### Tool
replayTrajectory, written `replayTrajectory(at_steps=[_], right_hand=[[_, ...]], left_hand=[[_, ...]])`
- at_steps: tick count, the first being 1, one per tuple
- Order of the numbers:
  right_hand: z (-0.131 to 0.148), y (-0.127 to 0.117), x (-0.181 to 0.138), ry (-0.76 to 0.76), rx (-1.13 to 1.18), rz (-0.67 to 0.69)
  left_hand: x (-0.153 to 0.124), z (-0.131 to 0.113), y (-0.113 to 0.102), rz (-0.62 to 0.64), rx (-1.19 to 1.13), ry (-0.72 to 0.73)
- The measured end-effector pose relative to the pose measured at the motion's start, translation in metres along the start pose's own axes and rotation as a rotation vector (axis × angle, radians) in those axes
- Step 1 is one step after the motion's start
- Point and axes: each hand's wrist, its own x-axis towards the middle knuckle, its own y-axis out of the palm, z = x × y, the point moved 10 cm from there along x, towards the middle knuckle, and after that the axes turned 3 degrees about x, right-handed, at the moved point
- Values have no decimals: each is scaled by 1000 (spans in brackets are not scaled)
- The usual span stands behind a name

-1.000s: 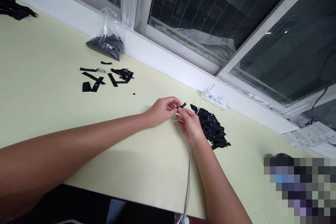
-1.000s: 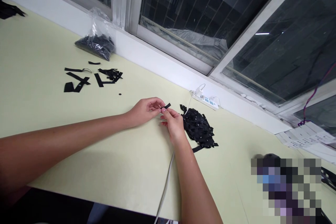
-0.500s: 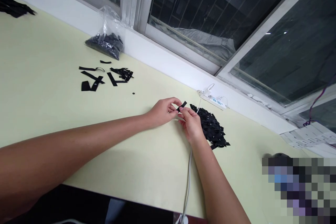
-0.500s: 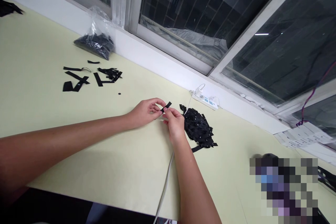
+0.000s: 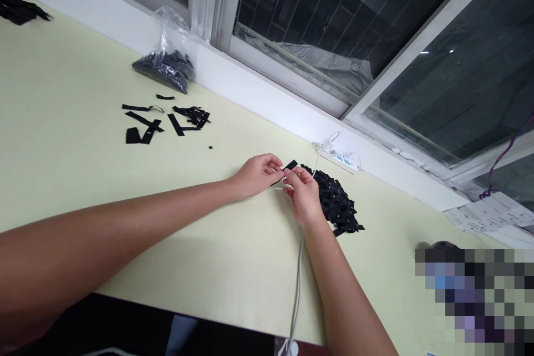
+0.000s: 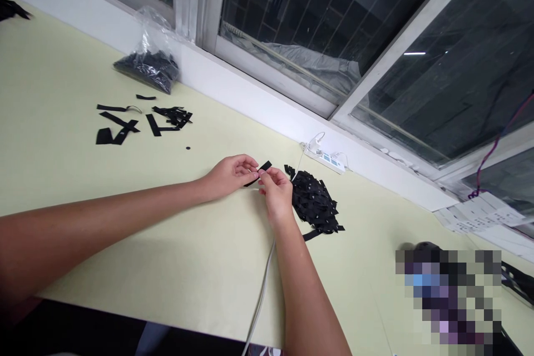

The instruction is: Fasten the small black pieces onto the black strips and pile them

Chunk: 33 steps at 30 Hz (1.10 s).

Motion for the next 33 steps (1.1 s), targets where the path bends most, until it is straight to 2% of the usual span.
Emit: replayTrajectory(at_steps=[6, 10, 15, 22, 25, 28, 31, 33], right_hand=[[-5, 2, -2, 55, 44, 37], [-7, 6, -3, 79, 50, 79], [-5, 8, -4, 64, 28, 104], [3, 12, -4, -16, -21, 118], [3, 3, 0, -37, -36, 63], [8, -14, 6, -91, -54, -45], [15, -28, 10, -166, -94, -131], [17, -30, 10, -198, -127, -149]], left_hand=[[0, 4, 7, 77, -87, -63], [-1, 2, 7, 79, -120, -72], [-3, 2, 7, 87, -147, -105], [0, 3, 11, 115, -134, -75], [4, 3, 2, 98, -17, -16], [6, -1, -8, 101, 278, 112], [3, 0, -1, 211, 571, 250], [0, 4, 7, 289, 654, 296]])
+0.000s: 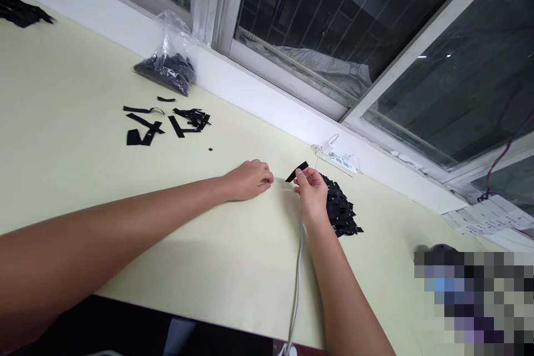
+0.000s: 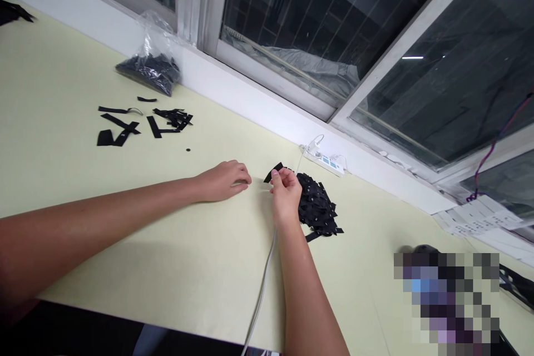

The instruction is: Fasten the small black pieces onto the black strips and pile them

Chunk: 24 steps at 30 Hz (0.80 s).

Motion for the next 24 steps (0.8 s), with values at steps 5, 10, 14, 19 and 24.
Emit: replayTrajectory(at_steps=[5, 10, 14, 19, 24], right_hand=[[2, 4, -2, -32, -43, 30], [0, 9, -3, -35, -78, 81], [-1, 12, -5, -25, -79, 97], [1, 14, -6, -27, -71, 106], [0, 16, -6, -20, -72, 113]], left_hand=[[1, -2, 3, 18, -30, 8], [0, -1, 1, 17, 5, -11], [0, 2, 1, 27, 33, -47], [0, 10, -3, 20, -54, -152], [-1, 19, -1, 81, -61, -228]])
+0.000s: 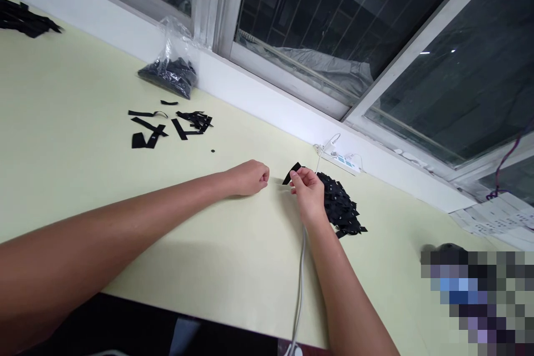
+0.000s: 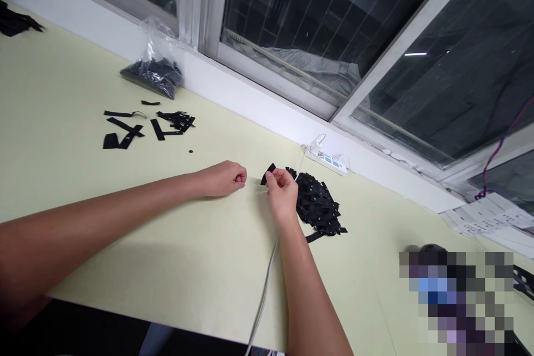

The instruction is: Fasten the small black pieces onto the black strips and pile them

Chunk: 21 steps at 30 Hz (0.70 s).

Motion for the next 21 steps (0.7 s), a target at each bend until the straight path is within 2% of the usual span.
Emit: replayTrajectory(at_steps=[4, 7, 9, 11, 16, 21], right_hand=[[0, 5, -2, 36, 42, 37], [-1, 22, -7, 109, 102, 203], [0, 36, -13, 140, 119, 334], [2, 41, -16, 131, 109, 384], [1, 27, -8, 85, 80, 261], [-4, 23, -5, 104, 116, 247]], left_hand=[[2, 1, -5, -57, -46, 4], [3, 4, -15, -162, -220, -49], [3, 2, -17, -190, -392, -48], [3, -4, -17, -192, -535, -27], [0, -9, -11, -174, -695, -45], [0, -8, -13, -194, -727, -61]])
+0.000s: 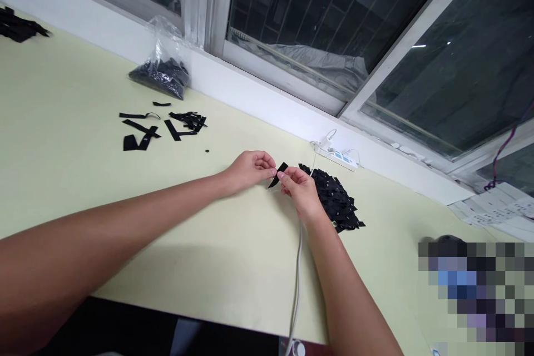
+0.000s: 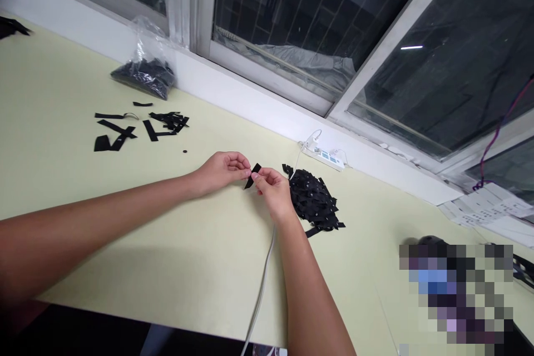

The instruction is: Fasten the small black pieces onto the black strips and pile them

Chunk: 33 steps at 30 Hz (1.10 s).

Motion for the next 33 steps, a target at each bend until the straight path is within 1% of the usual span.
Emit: replayTrajectory(at_steps=[2, 4, 8, 13, 16, 21, 25, 33], right_hand=[[-1, 1, -1, 7, 23, 3], [-1, 5, -2, 9, 39, 34], [3, 15, -5, -7, 22, 101], [7, 12, -5, -45, -30, 57], [8, 10, -5, -57, -21, 40], [7, 1, -3, -50, -3, -32], [5, -2, -2, -51, -13, -33], [4, -1, -1, -65, 3, -17]], left_hand=[[1, 2, -3, -29, -10, -20], [1, 4, -4, -45, -8, -38], [0, 0, -2, -49, -5, -11], [-1, -2, 0, -34, -40, -12], [-3, -4, 0, -36, -62, -16], [-5, -7, 2, -9, -95, -54], [-6, -8, 3, 2, -86, -66], [-5, -11, 5, 18, -90, -14]])
